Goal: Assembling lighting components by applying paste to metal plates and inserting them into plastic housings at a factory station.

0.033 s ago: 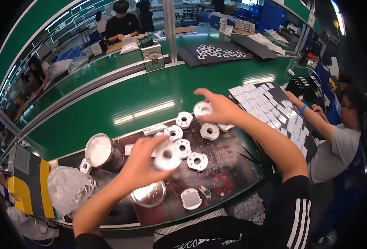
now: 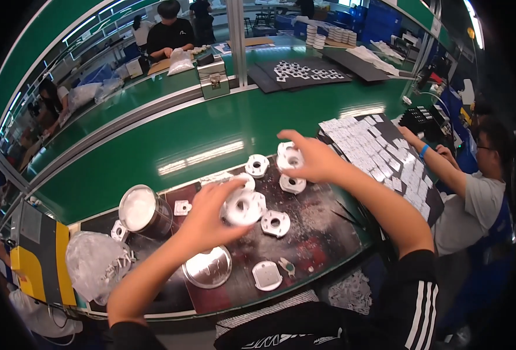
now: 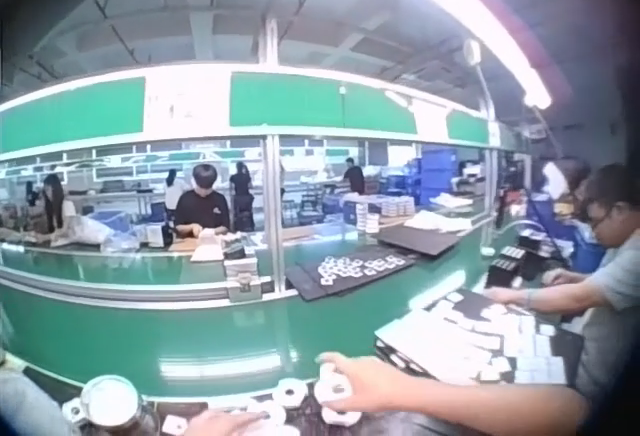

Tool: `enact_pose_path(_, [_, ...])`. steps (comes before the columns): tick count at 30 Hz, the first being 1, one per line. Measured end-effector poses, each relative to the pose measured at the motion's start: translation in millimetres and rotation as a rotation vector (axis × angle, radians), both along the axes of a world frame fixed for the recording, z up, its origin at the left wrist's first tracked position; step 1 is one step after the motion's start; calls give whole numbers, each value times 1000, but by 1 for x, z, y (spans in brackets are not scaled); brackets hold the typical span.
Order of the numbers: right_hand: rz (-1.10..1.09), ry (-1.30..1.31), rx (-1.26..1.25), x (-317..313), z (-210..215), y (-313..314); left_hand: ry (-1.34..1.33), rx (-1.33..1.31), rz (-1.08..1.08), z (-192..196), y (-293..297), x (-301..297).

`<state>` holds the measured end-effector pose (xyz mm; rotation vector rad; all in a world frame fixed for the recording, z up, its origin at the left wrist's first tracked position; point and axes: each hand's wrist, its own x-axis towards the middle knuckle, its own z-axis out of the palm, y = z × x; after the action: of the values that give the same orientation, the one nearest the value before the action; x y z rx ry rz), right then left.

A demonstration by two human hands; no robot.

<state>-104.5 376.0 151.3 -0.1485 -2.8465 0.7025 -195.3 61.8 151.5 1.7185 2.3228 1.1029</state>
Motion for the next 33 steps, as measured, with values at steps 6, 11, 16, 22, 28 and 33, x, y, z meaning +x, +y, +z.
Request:
enact_pose_path(6, [-224, -46, 115, 100, -44, -33, 265, -173, 66, -73, 96, -21])
enact_pose_path(11, [-291, -38, 183, 119, -78, -36, 317, -356, 90, -92, 134, -11])
enact_pose_path(16, [-233, 275, 271, 129, -70, -64, 347, -202, 146, -78, 102, -1])
enact_pose_path(22, [240, 172, -410, 178, -75, -136, 182, 354, 21, 0, -41, 95])
enact_pose_path(28, [379, 73, -318, 154, -104, -157, -505, 433, 221, -95, -121, 233])
enact_pose_path(33, [283, 59, -479, 162, -123, -151, -520, 299, 238, -124, -121, 277])
